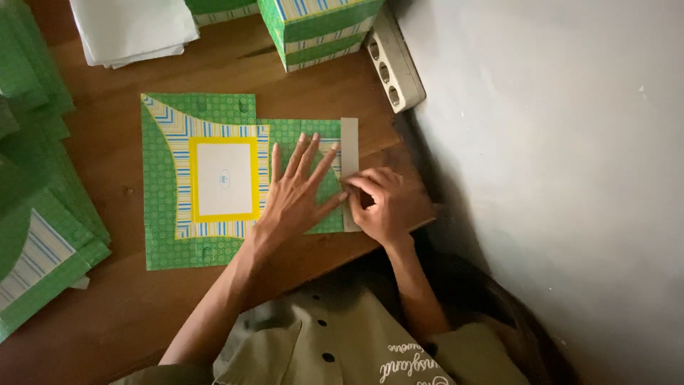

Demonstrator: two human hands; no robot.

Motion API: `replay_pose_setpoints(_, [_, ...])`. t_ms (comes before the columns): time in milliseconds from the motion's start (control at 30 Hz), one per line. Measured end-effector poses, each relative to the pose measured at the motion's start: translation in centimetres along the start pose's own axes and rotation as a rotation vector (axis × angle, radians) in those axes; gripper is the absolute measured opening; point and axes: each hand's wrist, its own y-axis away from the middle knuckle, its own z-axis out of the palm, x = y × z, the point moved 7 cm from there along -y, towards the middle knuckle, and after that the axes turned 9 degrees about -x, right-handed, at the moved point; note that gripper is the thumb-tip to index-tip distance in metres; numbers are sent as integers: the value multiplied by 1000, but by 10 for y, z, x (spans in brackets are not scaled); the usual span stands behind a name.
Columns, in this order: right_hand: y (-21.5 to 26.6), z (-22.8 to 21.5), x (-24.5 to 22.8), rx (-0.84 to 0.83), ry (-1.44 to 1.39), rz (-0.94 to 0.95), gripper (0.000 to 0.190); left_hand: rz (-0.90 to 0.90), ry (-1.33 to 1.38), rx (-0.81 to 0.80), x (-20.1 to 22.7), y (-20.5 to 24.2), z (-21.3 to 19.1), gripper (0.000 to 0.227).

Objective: The person assembles a cardboard box by folding the flaps and securing them with green patterned tape. They handle the box and tape, folding the sides and top flaps to form the box structure.

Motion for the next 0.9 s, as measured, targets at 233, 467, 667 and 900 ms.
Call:
replay_pose_setpoints(233, [3,3,13,-46,-78,68,22,25,-90,-28,5,3,0,68])
replay_pose_setpoints(467, [21,-12,2,102,178,20,20,8,-50,19,-3,8,-4,69])
replay_pose_setpoints(667, [27,-9,16,-31,134,141,30,5,-49,0,-4,8,-7,69])
replay_pose_setpoints(900, [-6,3,43,-101,152,227,34,-16,-93,-60,-5,8,-4,70])
